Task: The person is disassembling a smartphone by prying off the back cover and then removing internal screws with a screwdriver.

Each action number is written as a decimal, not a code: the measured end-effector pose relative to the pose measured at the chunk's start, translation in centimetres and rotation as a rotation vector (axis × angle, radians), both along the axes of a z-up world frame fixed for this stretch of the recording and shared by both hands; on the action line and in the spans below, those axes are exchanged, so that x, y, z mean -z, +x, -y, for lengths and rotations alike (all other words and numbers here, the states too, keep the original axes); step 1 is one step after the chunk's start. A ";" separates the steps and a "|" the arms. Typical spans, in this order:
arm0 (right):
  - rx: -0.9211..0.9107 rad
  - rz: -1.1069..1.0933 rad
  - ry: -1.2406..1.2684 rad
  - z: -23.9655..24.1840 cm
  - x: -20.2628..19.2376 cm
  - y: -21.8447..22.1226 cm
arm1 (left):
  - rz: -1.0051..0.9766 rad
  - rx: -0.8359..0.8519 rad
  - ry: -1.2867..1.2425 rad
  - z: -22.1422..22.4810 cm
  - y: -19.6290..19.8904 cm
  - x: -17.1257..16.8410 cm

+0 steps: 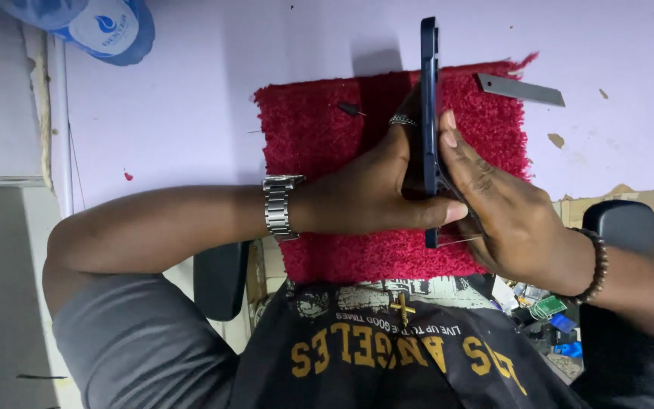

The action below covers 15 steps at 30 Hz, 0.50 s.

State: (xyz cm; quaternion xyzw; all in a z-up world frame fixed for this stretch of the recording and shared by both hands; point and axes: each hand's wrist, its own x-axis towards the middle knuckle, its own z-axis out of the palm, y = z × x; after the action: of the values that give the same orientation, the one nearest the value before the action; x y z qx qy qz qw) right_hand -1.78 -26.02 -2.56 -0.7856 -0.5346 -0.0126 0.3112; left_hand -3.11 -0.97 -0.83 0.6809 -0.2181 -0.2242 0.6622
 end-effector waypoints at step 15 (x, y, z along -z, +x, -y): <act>-0.007 -0.029 -0.014 0.5 -0.7 1.4 | 0.148 -0.069 -0.163 0.3 1.0 1.1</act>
State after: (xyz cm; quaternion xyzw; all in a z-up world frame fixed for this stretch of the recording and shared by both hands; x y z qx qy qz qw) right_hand -0.33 -26.52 -1.88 -0.7860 -0.5330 0.0036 0.3133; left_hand -2.07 -1.25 -1.93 0.6467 -0.2602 -0.1321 0.7047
